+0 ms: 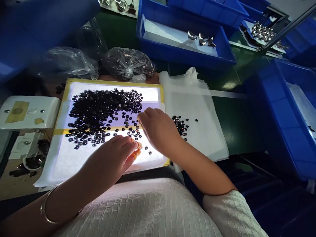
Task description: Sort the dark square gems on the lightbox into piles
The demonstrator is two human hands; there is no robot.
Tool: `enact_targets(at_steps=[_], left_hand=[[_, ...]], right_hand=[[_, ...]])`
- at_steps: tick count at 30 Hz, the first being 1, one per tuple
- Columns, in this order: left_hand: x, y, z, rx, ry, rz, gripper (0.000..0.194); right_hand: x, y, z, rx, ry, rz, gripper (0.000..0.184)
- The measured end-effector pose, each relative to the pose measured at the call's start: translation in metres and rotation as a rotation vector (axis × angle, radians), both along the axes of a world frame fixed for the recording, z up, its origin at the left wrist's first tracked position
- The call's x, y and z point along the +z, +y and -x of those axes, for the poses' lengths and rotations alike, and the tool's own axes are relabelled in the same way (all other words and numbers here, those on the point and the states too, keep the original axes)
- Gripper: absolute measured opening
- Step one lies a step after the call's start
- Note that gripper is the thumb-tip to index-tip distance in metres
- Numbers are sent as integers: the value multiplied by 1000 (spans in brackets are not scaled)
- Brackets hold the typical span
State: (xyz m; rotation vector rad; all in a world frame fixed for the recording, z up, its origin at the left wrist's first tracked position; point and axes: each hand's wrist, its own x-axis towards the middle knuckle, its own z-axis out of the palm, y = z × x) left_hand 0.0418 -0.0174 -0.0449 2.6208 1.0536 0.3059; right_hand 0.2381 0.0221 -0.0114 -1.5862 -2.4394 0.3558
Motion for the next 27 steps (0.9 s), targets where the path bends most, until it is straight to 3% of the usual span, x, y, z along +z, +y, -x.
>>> enact_targets(at_steps=[4, 7, 10, 19, 27], left_hand=[[0, 2, 2, -14, -36, -22, 10], [2, 3, 2, -20, -39, -23, 10], [4, 4, 0, -24, -60, -41, 13], [4, 3, 2, -60, -97, -79, 23], [4, 4, 5, -49, -91, -72, 24]], right_hand=[[10, -17, -32, -74, 260, 182, 16], [13, -35, -40, 13, 198, 361, 19], [9, -47, -37, 55, 95, 433, 21], [-15, -52, -54, -16, 256, 260, 18], [-14, -54, -55, -48, 234, 213, 20]])
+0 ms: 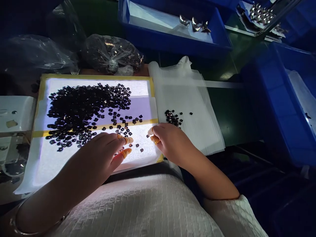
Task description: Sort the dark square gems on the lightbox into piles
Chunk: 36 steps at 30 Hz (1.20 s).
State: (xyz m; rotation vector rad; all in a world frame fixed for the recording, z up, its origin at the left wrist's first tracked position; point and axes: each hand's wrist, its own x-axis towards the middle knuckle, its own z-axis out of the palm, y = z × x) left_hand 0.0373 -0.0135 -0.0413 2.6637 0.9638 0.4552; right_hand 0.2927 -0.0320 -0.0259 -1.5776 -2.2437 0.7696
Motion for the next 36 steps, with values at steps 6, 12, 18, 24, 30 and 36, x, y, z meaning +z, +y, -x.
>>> enact_targets(at_steps=[6, 12, 18, 24, 30, 36], left_hand=[[1, -1, -4, 6, 41, -3, 22], [7, 2, -9, 13, 122, 11, 12], [8, 2, -13, 11, 185, -41, 17], [4, 7, -5, 78, -27, 75, 22], [19, 7, -8, 379, -554, 824, 17], [15, -1, -19, 451, -1212, 1630, 18]], right_hand=[[5, 0, 13, 74, -206, -22, 17], [11, 1, 24, 117, -406, -41, 18], [8, 1, 17, 101, -320, -40, 19], [9, 2, 11, 41, -50, -78, 14], [30, 1, 36, 39, 267, -139, 8], [30, 5, 60, 138, 190, -216, 17]])
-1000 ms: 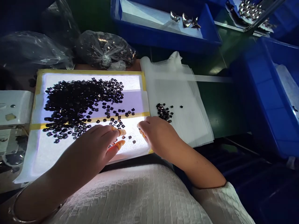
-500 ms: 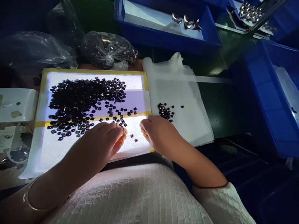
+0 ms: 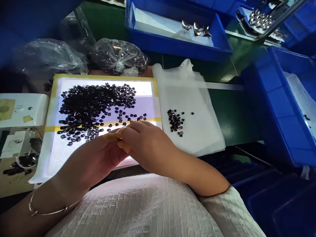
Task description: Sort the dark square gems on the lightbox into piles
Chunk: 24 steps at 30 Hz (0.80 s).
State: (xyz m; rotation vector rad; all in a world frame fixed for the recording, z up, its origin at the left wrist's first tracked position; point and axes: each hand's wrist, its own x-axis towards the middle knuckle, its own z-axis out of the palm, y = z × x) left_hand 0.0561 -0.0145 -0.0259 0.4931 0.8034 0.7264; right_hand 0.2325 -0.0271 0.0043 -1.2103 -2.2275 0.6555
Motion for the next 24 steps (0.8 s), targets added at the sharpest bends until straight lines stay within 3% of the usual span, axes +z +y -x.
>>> enact_targets(at_steps=[4, 10, 13, 19, 24], left_hand=[[4, 2, 11, 156, 1, 91, 21], [14, 8, 34, 429, 107, 20, 25], [16, 10, 37, 468, 126, 12, 27], [18, 10, 37, 499, 174, -20, 28], [14, 8, 39, 507, 124, -41, 26]], right_hand=[[0, -4, -13, -66, -27, 7, 12], [-12, -26, -30, 10, -382, 223, 12], [-19, -30, -29, 30, -440, 219, 17], [-19, -21, -26, 9, -314, 184, 15], [-16, -12, -14, 48, -500, 178, 21]])
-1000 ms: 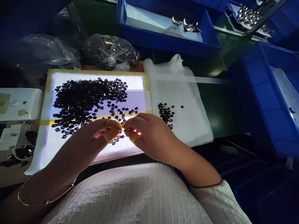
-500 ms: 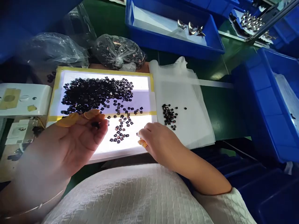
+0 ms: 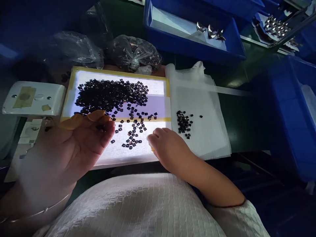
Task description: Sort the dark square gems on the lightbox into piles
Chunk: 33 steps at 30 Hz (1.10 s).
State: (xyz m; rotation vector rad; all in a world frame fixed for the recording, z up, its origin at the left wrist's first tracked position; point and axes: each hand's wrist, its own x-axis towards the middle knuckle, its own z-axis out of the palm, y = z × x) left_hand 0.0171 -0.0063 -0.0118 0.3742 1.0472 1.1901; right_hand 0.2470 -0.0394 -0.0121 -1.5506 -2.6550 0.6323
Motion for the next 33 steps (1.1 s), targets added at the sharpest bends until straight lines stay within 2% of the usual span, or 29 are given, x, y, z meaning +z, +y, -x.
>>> enact_targets(at_steps=[4, 8, 12, 16, 18, 22, 27, 33], left_hand=[[-2, -1, 2, -17, 11, 3, 24], [-2, -2, 4, -45, 14, 48, 28], [-8, -8, 2, -138, -51, 59, 28], [-14, -16, -6, -293, -140, 97, 26], [-14, -18, -8, -326, -167, 124, 24], [-9, -13, 0, -241, -140, 111, 28], [0, -4, 18, -18, -11, 39, 28], [2, -1, 25, 32, -30, -34, 24]], right_hand=[[0, 4, 6, 32, -93, 23, 24], [-3, 8, 1, 54, -42, 15, 22], [1, 15, 1, 20, 137, -43, 18], [16, 21, 17, 0, 387, -124, 15], [20, 24, 24, 19, 446, -141, 16], [14, 29, 25, -1, 358, -192, 16], [-2, 30, 24, 47, 49, -94, 20], [-7, 31, 32, 91, -77, -105, 18]])
